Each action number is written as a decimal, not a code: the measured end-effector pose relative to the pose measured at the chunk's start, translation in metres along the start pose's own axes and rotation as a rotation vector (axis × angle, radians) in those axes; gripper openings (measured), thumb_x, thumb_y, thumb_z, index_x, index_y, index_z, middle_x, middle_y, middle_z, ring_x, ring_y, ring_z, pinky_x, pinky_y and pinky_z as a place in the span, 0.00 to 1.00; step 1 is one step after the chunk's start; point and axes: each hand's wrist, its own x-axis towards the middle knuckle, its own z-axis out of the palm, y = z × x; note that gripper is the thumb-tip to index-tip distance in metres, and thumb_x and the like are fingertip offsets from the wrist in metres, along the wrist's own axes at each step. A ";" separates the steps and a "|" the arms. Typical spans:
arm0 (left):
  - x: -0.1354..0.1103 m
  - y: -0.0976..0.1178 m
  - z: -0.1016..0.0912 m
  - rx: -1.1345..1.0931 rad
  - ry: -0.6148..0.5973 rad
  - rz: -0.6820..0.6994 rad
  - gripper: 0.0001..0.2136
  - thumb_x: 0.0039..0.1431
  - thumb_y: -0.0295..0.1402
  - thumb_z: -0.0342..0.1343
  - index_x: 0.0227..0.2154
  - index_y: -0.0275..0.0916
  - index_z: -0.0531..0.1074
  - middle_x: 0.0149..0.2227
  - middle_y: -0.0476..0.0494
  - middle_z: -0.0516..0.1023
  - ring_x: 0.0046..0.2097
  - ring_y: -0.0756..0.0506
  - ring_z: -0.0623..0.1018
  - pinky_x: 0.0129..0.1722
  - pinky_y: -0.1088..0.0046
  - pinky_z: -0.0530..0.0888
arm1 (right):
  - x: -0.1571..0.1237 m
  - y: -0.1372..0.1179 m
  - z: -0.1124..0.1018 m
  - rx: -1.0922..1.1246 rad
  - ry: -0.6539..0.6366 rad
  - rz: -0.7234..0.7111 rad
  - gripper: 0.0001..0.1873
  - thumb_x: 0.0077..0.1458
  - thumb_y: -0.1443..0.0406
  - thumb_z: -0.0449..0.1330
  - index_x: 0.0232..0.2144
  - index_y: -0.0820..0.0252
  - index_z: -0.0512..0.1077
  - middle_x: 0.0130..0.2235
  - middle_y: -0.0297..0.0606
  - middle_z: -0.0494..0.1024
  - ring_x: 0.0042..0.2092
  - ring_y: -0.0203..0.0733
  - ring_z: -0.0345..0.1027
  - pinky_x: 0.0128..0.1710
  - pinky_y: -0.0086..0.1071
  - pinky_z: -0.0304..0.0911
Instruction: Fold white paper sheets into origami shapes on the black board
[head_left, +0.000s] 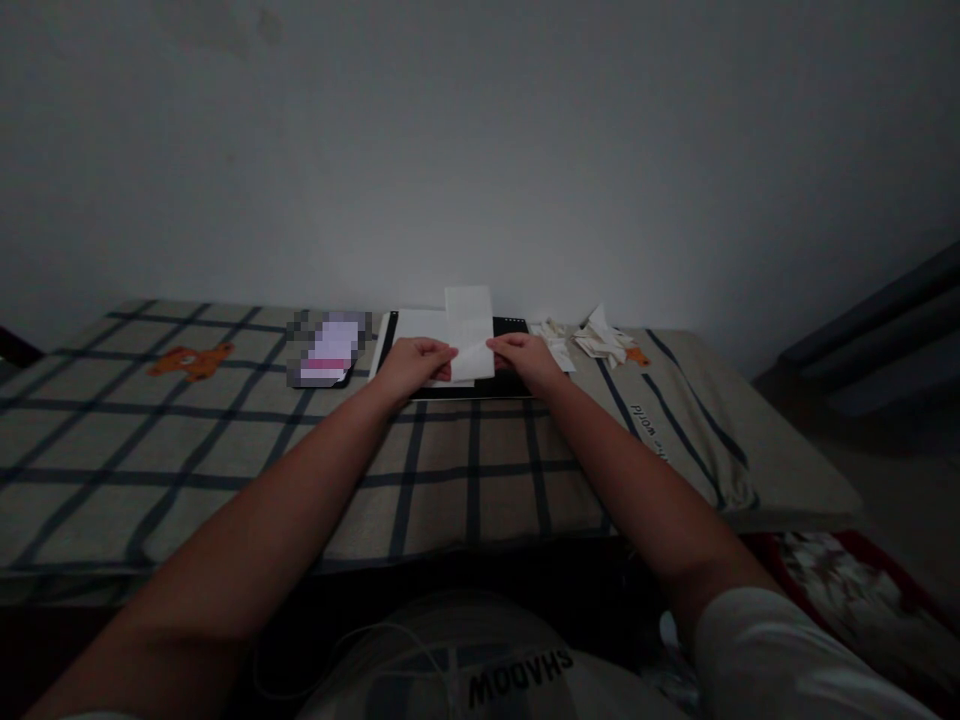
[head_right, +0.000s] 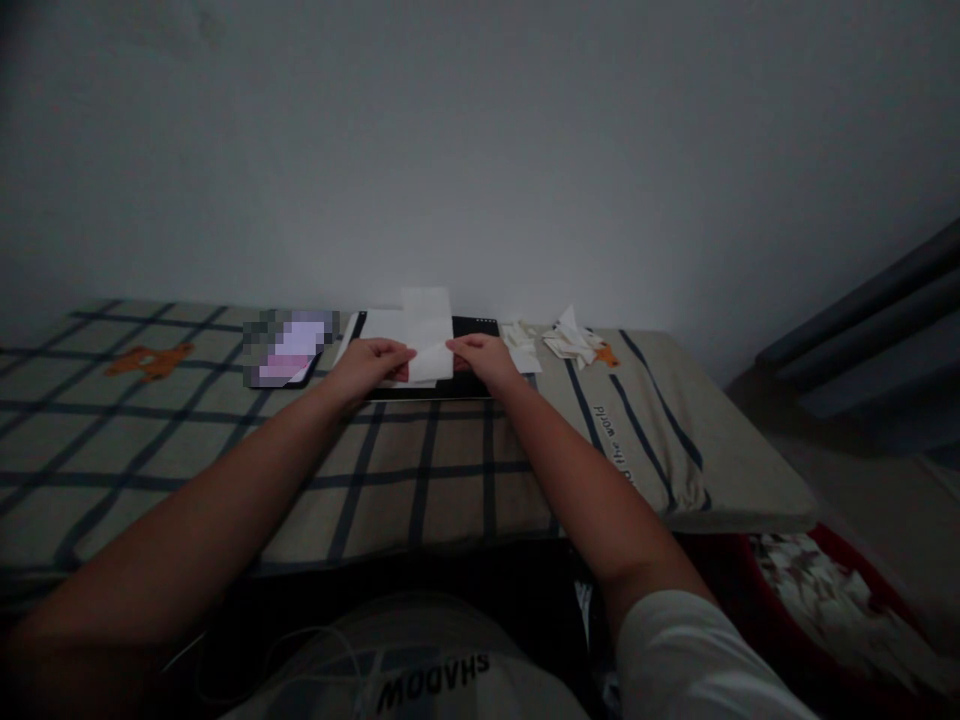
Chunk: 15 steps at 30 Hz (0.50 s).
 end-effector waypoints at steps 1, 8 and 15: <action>0.000 0.000 0.000 0.015 0.013 0.014 0.06 0.53 0.33 0.65 0.26 0.36 0.77 0.25 0.46 0.79 0.26 0.51 0.76 0.34 0.72 0.77 | 0.000 0.001 -0.001 0.021 -0.031 0.014 0.04 0.51 0.66 0.68 0.29 0.62 0.78 0.29 0.35 0.81 0.30 0.33 0.72 0.36 0.30 0.71; -0.002 0.003 0.000 0.027 0.032 0.071 0.07 0.52 0.34 0.65 0.26 0.35 0.77 0.25 0.46 0.79 0.26 0.52 0.75 0.33 0.74 0.76 | 0.001 0.003 -0.001 0.034 -0.088 0.028 0.02 0.51 0.69 0.68 0.27 0.62 0.78 0.29 0.35 0.81 0.31 0.33 0.73 0.36 0.29 0.72; -0.001 0.001 0.001 0.036 0.064 0.088 0.08 0.50 0.35 0.66 0.26 0.36 0.76 0.25 0.46 0.78 0.26 0.51 0.75 0.32 0.74 0.75 | -0.001 0.002 0.000 0.056 -0.089 0.054 0.01 0.52 0.69 0.67 0.30 0.62 0.78 0.31 0.35 0.81 0.32 0.33 0.74 0.38 0.29 0.73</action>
